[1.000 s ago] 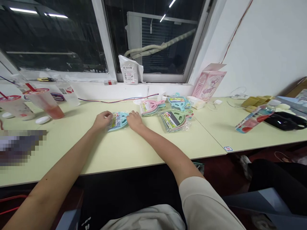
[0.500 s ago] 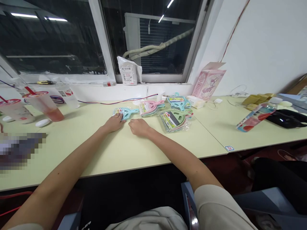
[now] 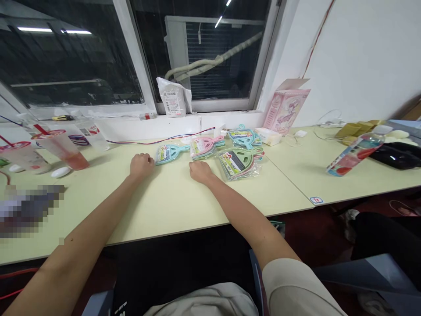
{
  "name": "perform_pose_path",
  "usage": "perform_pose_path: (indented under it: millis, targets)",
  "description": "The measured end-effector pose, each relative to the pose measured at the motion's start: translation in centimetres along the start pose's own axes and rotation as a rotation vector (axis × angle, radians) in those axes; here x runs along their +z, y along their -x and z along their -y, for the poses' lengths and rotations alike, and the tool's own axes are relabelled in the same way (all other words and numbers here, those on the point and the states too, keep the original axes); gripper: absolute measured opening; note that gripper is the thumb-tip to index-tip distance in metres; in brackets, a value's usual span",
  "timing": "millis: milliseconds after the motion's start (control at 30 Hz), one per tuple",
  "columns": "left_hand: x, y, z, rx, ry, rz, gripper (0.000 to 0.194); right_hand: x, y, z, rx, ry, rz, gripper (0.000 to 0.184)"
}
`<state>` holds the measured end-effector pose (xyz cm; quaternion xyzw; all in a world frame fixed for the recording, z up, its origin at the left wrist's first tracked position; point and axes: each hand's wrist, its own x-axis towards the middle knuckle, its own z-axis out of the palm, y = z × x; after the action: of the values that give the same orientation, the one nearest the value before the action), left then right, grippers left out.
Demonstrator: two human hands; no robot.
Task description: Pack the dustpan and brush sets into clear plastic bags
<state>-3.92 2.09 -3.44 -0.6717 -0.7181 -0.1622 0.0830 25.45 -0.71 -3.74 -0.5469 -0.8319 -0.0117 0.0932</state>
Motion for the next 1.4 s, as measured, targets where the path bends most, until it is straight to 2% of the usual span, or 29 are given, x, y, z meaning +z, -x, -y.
perform_pose_path:
  millis: [100, 167, 300, 367, 600, 833, 1133, 1400]
  targets:
    - [-0.2, 0.3, 1.1, -0.058, -0.042, 0.177, 0.043, 0.1, -0.2, -0.4, 0.053, -0.008, -0.016, 0.033]
    - [0.0, 0.5, 1.1, -0.073, -0.063, 0.217, 0.045, 0.2, -0.2, -0.8, 0.039, -0.018, -0.027, 0.032]
    - [0.7, 1.0, 0.4, -0.149, -0.076, 0.204, 0.050, 0.3, 0.1, -1.5, -0.096, -0.054, -0.053, 0.031]
    - [0.8, 1.2, 0.3, -0.173, -0.071, 0.192, 0.051, 0.4, 0.1, -1.8, -0.116, -0.069, -0.065, 0.031]
    - [0.1, 1.9, 1.5, -0.045, -0.027, 0.213, 0.042, 0.9, 0.1, -2.5, -0.086, -0.135, -0.120, 0.033]
    - [-0.1, 1.8, 1.6, -0.044, -0.012, 0.232, 0.040, 1.3, -0.1, -2.7, -0.059, -0.189, -0.134, 0.029]
    - [-0.2, 2.2, 1.7, -0.020, 0.025, 0.193, 0.035, 2.1, -0.5, -3.1, -0.069, -0.227, -0.171, 0.025]
    - [0.0, 2.2, 1.8, -0.004, 0.037, 0.177, 0.030, 2.0, -0.4, -3.2, -0.049, -0.328, -0.165, 0.023]
